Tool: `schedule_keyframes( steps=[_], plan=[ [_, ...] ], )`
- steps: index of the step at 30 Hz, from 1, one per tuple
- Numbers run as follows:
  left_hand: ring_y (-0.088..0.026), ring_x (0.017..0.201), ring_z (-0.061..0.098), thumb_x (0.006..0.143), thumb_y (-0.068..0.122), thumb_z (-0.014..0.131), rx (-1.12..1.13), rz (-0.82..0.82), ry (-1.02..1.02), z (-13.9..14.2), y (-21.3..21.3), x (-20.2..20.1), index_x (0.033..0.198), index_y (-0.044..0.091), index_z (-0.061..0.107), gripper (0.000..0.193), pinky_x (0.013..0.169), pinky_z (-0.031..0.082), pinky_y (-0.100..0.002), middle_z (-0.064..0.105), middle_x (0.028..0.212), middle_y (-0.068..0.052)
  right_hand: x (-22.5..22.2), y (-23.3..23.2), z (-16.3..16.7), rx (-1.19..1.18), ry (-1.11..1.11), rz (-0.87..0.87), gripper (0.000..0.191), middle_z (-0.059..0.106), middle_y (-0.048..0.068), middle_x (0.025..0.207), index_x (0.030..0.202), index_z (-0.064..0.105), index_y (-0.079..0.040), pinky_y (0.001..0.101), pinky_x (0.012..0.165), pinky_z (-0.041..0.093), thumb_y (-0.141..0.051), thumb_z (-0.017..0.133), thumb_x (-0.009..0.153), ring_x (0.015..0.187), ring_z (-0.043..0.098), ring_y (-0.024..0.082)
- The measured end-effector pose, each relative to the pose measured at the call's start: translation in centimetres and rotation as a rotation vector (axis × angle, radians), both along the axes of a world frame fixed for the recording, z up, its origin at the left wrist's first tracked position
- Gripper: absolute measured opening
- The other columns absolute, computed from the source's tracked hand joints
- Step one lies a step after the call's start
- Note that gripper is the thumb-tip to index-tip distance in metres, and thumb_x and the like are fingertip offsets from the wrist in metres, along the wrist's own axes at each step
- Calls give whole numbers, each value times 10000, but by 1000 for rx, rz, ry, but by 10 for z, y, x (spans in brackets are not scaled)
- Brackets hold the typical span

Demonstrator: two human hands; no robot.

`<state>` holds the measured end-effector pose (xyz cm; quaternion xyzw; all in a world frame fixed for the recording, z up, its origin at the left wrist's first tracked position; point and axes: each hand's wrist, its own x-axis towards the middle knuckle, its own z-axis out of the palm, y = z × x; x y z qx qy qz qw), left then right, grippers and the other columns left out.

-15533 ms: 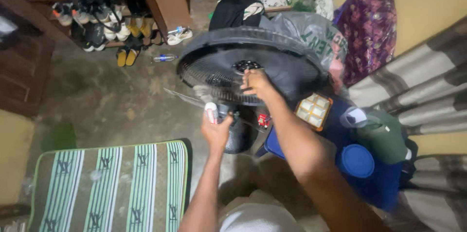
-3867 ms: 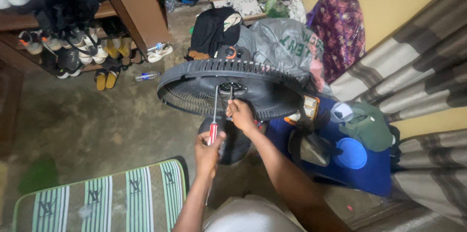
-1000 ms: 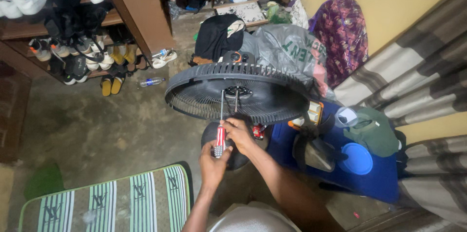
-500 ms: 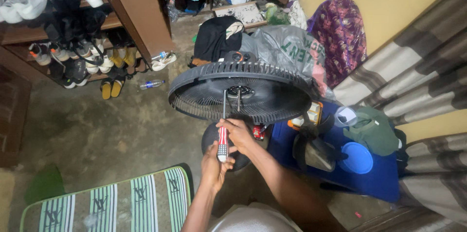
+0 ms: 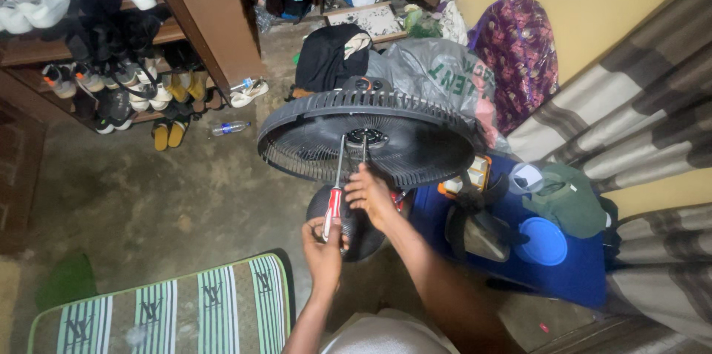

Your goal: The person uses a screwdriver to remove the front grille of a standing fan, then unscrews the central hub nut to detach the fan blade. The blade is removed and set aside while the person continues to loosen the hub nut.

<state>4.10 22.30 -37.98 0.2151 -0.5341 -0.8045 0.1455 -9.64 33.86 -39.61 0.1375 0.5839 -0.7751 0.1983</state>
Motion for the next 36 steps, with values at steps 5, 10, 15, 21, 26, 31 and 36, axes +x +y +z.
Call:
schedule_keyframes(
  steps=[5, 10, 15, 21, 26, 31, 36],
  plan=[
    [-99, 665, 603, 853, 28, 752, -420, 92, 44, 11, 0, 4, 1137, 28, 540, 355, 557, 508, -249, 624, 905, -60, -23, 16, -10, -38, 62, -84, 493, 717, 128, 945, 1142, 608, -18, 338, 606, 540, -484, 509, 1016, 715, 662, 209],
    [-128, 718, 588, 795, -65, 697, -259, 149, 128, 2, -4, -12, 1295, 65, 485, 559, 618, 496, -251, 582, 972, -55, -38, 19, -23, -11, 121, 4, 340, 713, 113, 883, 1102, 643, -29, 321, 612, 543, -342, 523, 1041, 695, 670, 190],
    [-148, 622, 558, 1019, 116, 612, 540, 3, -13, -10, -14, -25, 1263, -37, 590, 289, 566, 460, -266, 617, 872, -104, -41, 17, -29, 8, 140, -8, 226, 698, 94, 822, 1046, 629, -45, 318, 579, 527, -253, 541, 1036, 652, 661, 186],
    [-180, 863, 561, 1007, 29, 611, -308, 117, 138, 7, -10, -15, 1300, -18, 702, 310, 763, 446, -287, 654, 1027, -129, -41, 17, -24, 44, 155, 21, 246, 692, 85, 810, 1030, 630, -41, 308, 577, 528, -266, 533, 1049, 658, 662, 171],
    [-289, 1136, 614, 756, -107, 655, -737, 220, 217, 18, -7, -11, 1283, -10, 609, 538, 1007, 461, -354, 616, 1165, -181, -36, 16, -21, 43, 172, 43, 243, 688, 87, 797, 1012, 627, -39, 305, 580, 526, -268, 555, 1046, 667, 663, 172],
    [-245, 788, 651, 916, 39, 605, 332, 91, -50, 10, -14, -31, 1373, 42, 483, 473, 649, 489, -305, 636, 1102, -139, -37, 13, -19, 55, 165, 51, 248, 688, 84, 796, 1004, 621, -53, 304, 577, 523, -285, 543, 1043, 666, 664, 171],
    [-184, 522, 560, 997, 171, 541, 229, -53, -105, 6, -12, -31, 1266, 0, 619, 328, 442, 417, -293, 688, 947, -222, -36, 15, -19, 76, 195, 68, 266, 688, 93, 803, 1008, 621, -36, 308, 581, 524, -287, 546, 1051, 671, 659, 173]
  ],
)
